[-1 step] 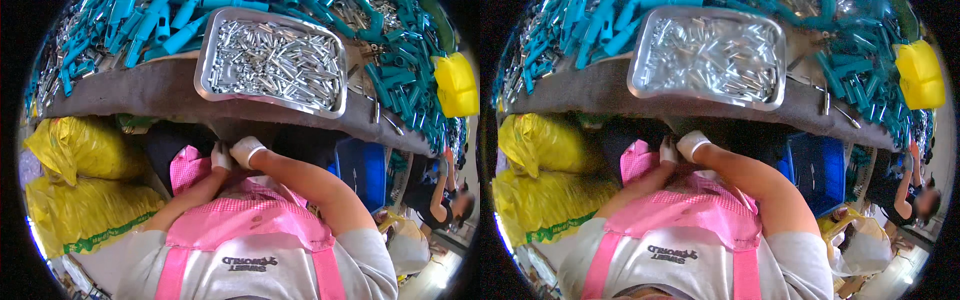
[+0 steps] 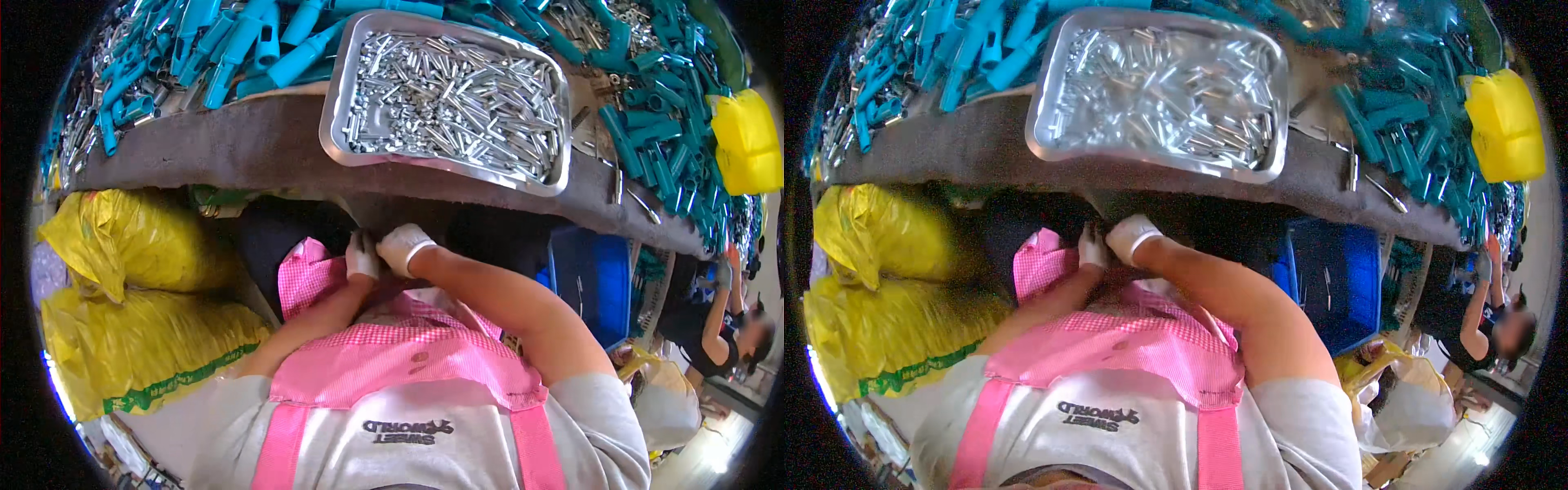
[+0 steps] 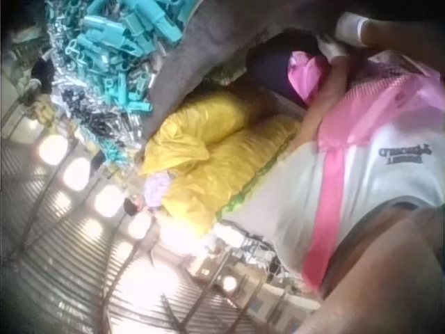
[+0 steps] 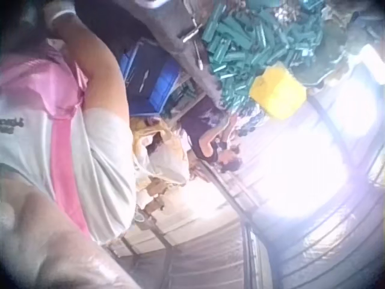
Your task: Manually assembling teal plastic handles and metal hardware components at a manufacturing workbench.
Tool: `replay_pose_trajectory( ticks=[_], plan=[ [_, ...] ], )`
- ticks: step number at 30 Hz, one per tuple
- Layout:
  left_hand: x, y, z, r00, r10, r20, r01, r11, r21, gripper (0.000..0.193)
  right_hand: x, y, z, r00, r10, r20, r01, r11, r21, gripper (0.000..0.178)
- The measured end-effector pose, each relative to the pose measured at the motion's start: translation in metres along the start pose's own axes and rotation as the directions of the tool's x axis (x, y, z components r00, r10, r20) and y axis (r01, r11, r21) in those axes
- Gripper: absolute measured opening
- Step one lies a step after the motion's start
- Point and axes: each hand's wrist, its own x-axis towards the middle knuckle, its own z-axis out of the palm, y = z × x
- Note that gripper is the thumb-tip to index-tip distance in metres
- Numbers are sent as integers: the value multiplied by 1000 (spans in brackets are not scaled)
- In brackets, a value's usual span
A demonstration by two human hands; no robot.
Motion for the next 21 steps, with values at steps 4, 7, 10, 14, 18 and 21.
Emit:
replay_pose_trajectory(
  ticks=[4,7,10,14,18,21],
  plan=[
    [10,-11,9,990,139,-22,-133,975,177,31,12,14,33,998,44,-37,-43,999,14,20],
    [21,-40,12,987,117,107,-140,959,248,31,3,4,31,996,91,-18,-90,995,34,21],
    [9,18,-13,977,162,135,-183,971,157,30,-4,-6,8,989,144,-34,-142,988,52,21],
    [3,4,-16,985,25,173,-17,999,-47,31,-14,-13,-13,996,84,-27,-81,993,86,24],
    [-1,-3,0,998,69,1,-69,995,68,33,2,1,14,999,34,5,-34,999,-2,24],
    [15,-36,15,995,95,16,-95,995,-14,34,10,10,35,991,51,-120,-49,998,28,20]
  ],
)
